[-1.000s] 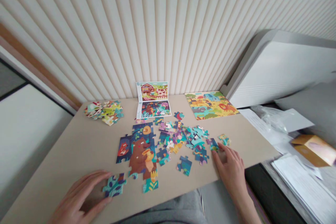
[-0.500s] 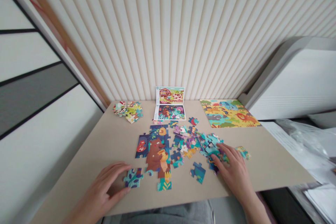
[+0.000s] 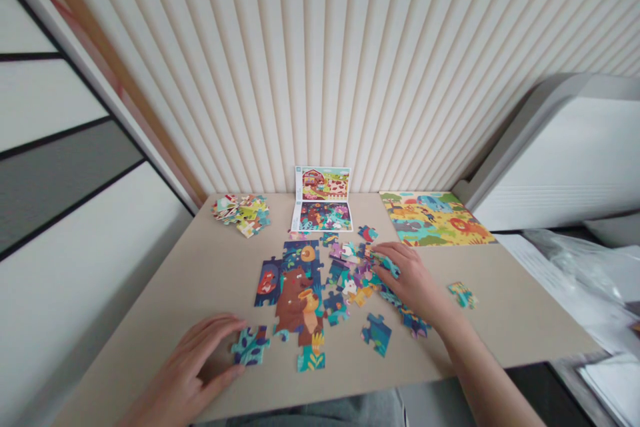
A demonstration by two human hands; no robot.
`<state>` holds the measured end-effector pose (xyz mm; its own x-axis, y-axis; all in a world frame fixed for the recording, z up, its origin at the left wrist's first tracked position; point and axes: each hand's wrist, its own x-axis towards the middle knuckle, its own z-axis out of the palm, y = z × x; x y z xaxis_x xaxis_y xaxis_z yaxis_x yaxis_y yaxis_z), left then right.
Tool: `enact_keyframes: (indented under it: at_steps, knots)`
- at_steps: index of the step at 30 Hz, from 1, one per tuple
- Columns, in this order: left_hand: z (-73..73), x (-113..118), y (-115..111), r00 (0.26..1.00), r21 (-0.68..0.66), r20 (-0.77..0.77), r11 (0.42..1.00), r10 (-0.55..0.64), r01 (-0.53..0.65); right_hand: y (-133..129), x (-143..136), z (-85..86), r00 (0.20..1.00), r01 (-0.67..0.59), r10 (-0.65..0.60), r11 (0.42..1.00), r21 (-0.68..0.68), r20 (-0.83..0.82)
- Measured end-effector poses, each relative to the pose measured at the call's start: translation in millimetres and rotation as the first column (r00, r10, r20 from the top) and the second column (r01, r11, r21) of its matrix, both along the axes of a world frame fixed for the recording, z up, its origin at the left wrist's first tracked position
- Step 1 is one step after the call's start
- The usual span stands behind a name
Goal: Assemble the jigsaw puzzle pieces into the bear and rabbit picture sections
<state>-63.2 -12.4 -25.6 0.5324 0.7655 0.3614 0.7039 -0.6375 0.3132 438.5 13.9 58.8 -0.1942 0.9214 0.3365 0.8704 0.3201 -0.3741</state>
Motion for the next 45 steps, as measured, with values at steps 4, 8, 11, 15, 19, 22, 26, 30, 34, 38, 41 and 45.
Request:
enact_keyframes:
  at_steps: [4, 8, 11, 15, 19, 22, 26, 30, 34, 38, 41, 45]
  knots:
    - [-0.8, 0.8, -0.7, 1.0, 0.011, -0.001, 1.0, 0.018, -0.018, 55.4, -13.4, -9.2, 0.983, -0.181, 0.181, 0.981, -0.076, -0.007]
    - [2.3, 1.5, -2.3, 1.0, -0.001, -0.008, 1.0, 0.022, -0.022, 69.9, -15.6, -29.3, 0.981, -0.191, 0.192, 0.978, -0.083, 0.01]
    - [6.1, 2.0, -3.1, 1.0, -0.017, -0.012, 1.0, 0.024, -0.024, 62.3, -15.4, -34.0, 0.98, -0.194, 0.196, 0.978, -0.079, 0.023]
    - [9.6, 3.0, -3.6, 1.0, -0.024, -0.011, 1.0, 0.02, -0.021, 53.7, -18.1, -30.3, 0.972, -0.211, 0.216, 0.976, -0.062, 0.088]
    - [12.1, 4.7, -4.3, 1.0, -0.019, -0.014, 1.0, 0.021, -0.022, 54.6, -18.2, -24.7, 0.982, -0.145, 0.141, 0.989, 0.03, 0.123]
    - [14.0, 6.3, -4.4, 1.0, -0.027, -0.017, 0.999, 0.02, -0.021, 58.2, -10.2, -23.6, 0.995, 0.0, -0.011, 0.993, 0.118, 0.097]
    - [14.2, 6.7, -4.3, 1.0, -0.031, -0.02, 0.999, 0.018, -0.019, 63.3, 5.3, -30.2, 0.99, 0.113, -0.121, 0.988, 0.107, 0.071]
    - [14.1, 6.3, -4.9, 1.0, -0.036, -0.028, 0.999, 0.01, -0.011, 67.8, 10.8, -40.0, 0.993, 0.112, -0.113, 0.993, 0.027, 0.03]
    - [16.3, 7.0, -5.2, 1.0, -0.032, -0.016, 0.999, 0.005, -0.005, 72.3, 4.9, -45.1, 0.997, 0.075, -0.075, 0.997, 0.011, 0.029]
    - [16.8, 6.8, -5.3, 1.0, -0.028, -0.015, 1.0, 0.013, -0.013, 75.5, -1.2, -45.4, 0.998, 0.043, -0.043, 0.999, 0.01, 0.037]
    - [15.2, 6.0, -5.2, 1.0, -0.034, -0.006, 0.999, 0.016, -0.016, 75.1, -3.9, -40.7, 0.999, 0.023, -0.023, 1.0, 0.01, 0.049]
    - [11.9, 5.0, -5.2, 0.999, -0.046, 0.009, 0.998, 0.032, -0.031, 69.4, -15.0, -29.2, 0.996, -0.056, 0.056, 0.998, 0.008, 0.069]
